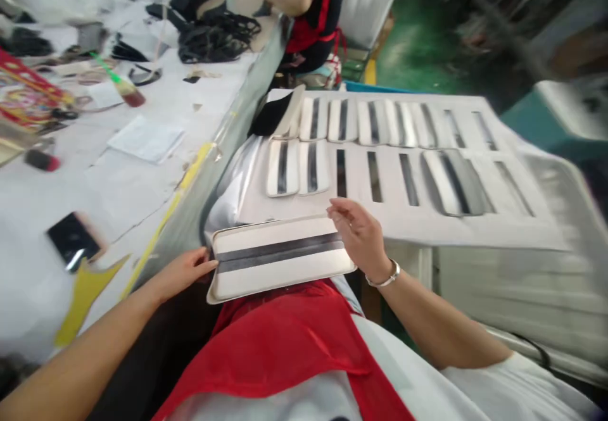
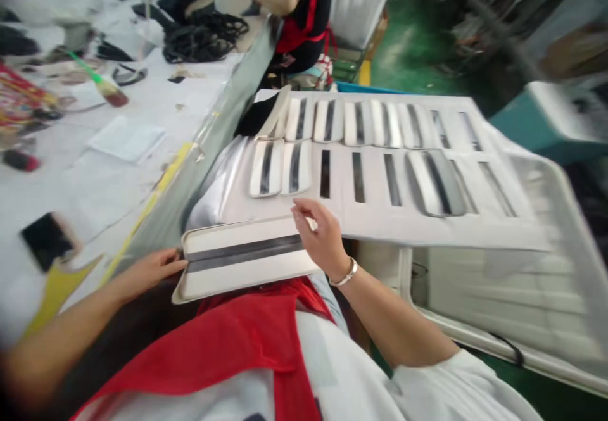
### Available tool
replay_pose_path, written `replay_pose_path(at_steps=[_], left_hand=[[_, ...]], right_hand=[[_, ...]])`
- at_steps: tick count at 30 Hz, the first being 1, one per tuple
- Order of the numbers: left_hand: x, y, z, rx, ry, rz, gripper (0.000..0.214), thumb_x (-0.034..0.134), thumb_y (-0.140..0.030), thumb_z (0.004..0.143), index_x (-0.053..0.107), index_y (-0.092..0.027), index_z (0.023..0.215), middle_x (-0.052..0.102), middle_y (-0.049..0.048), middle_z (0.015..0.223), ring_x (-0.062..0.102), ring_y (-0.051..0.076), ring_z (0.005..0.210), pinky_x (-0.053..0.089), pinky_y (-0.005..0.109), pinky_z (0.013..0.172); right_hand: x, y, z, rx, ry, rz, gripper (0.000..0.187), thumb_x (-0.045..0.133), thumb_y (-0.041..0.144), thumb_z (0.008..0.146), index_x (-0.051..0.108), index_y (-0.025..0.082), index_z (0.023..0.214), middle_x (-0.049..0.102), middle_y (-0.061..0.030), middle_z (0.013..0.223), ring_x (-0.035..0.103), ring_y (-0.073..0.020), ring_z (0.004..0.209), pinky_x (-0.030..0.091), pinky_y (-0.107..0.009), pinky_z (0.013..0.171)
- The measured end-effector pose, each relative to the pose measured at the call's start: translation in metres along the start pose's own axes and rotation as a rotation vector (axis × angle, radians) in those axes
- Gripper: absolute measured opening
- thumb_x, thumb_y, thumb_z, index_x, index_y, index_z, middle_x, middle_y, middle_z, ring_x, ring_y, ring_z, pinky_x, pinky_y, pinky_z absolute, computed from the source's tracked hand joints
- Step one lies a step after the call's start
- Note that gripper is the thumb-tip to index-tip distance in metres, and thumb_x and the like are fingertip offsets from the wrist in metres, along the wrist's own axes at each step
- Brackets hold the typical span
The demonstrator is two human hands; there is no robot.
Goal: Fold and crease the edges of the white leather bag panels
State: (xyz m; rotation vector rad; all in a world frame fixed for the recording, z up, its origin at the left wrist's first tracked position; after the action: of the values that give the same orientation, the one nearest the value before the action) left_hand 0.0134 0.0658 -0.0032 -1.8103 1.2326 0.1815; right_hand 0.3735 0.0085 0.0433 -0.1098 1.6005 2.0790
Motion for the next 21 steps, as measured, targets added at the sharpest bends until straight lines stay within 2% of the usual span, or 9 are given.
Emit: replay_pose_path(at_steps=[2,5,6,8,10,12,14,18,21], left_hand=[[-0.006,-0.014,0.003,0.080,-0.029,0.396,0.034,0.047,-0.049,0.079,0.041,-0.020,0.063,0.047,-0.0016,0.059,0.050,0.018,0.059,0.039,0.031,0.058],[0.006,-0.067,0.003,0.393,-0.189,0.730,0.007,0.047,-0.023,0.077,0.048,-0.020,0.071,0.055,0.0036,0.074,0.055,0.023,0.074,0.043,0.036,0.069],[0.018,-0.090,0.002,0.538,-0.216,0.757,0.007,0.045,-0.016,0.075,0.051,-0.019,0.076,0.057,0.0058,0.082,0.056,0.024,0.083,0.045,0.037,0.076],[0.050,-0.134,0.004,0.810,-0.204,0.718,0.023,0.042,-0.010,0.076,0.056,-0.018,0.092,0.059,0.0093,0.105,0.054,0.022,0.102,0.043,0.036,0.092],[0.083,-0.170,0.015,0.958,-0.200,0.686,0.032,0.044,-0.015,0.082,0.055,-0.016,0.112,0.052,0.0113,0.127,0.048,0.023,0.116,0.038,0.037,0.102],[0.110,-0.192,0.032,0.976,-0.174,0.724,0.042,0.049,-0.028,0.085,0.051,-0.015,0.125,0.046,0.0124,0.137,0.047,0.026,0.119,0.039,0.040,0.102],[0.128,-0.202,0.046,0.931,-0.124,0.787,0.052,0.052,-0.039,0.085,0.048,-0.015,0.130,0.047,0.0124,0.139,0.048,0.029,0.117,0.042,0.042,0.099],[0.135,-0.206,0.056,0.843,-0.068,0.856,0.062,0.056,-0.046,0.081,0.047,-0.013,0.133,0.049,0.0120,0.138,0.048,0.029,0.115,0.044,0.040,0.095],[0.133,-0.208,0.053,0.806,-0.067,0.868,0.061,0.057,-0.046,0.080,0.049,-0.014,0.131,0.049,0.0103,0.138,0.048,0.028,0.114,0.046,0.038,0.092]], right_hand=[[-0.034,-0.039,-0.010,0.262,-0.123,-0.009,0.030,0.053,0.037,0.084,0.057,0.016,0.106,0.065,-0.0060,0.091,0.061,-0.0157,0.083,0.050,-0.031,0.078],[-0.049,-0.083,-0.033,0.550,0.050,0.019,0.037,0.055,0.046,0.080,0.059,0.014,0.098,0.064,-0.0044,0.082,0.060,-0.0152,0.073,0.049,-0.028,0.068],[-0.046,-0.090,-0.040,0.588,0.137,0.030,0.038,0.053,0.048,0.081,0.060,0.014,0.096,0.064,-0.0035,0.079,0.059,-0.0145,0.070,0.048,-0.027,0.065],[-0.039,-0.092,-0.049,0.586,0.257,0.001,0.037,0.049,0.049,0.084,0.061,0.015,0.092,0.063,-0.0016,0.073,0.056,-0.0129,0.063,0.045,-0.025,0.060],[-0.035,-0.084,-0.049,0.536,0.315,-0.130,0.033,0.045,0.044,0.087,0.062,0.015,0.086,0.062,-0.0007,0.067,0.055,-0.0119,0.060,0.041,-0.023,0.057],[-0.034,-0.073,-0.043,0.468,0.368,-0.319,0.031,0.042,0.037,0.089,0.061,0.015,0.077,0.061,-0.0011,0.062,0.054,-0.0115,0.057,0.037,-0.022,0.055],[-0.034,-0.063,-0.036,0.397,0.457,-0.484,0.034,0.038,0.030,0.091,0.058,0.015,0.069,0.060,-0.0023,0.058,0.053,-0.0115,0.055,0.035,-0.023,0.053],[-0.035,-0.056,-0.028,0.333,0.643,-0.589,0.034,0.033,0.020,0.093,0.058,0.014,0.071,0.060,-0.0043,0.053,0.054,-0.0119,0.049,0.037,-0.023,0.052],[-0.037,-0.061,-0.030,0.433,0.757,-0.449,0.028,0.034,0.018,0.092,0.056,0.014,0.076,0.063,-0.0050,0.056,0.059,-0.0122,0.050,0.041,-0.021,0.051]])
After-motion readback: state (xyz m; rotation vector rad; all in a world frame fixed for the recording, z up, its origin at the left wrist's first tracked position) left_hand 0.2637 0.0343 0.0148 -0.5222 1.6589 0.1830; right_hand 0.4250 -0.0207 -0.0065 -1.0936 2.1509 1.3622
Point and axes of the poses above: each hand's wrist, its own z-axis towards the middle knuckle, its own x-axis out of the palm, y = z × x, the point moved 4 cm from there along z, towards the middle knuckle
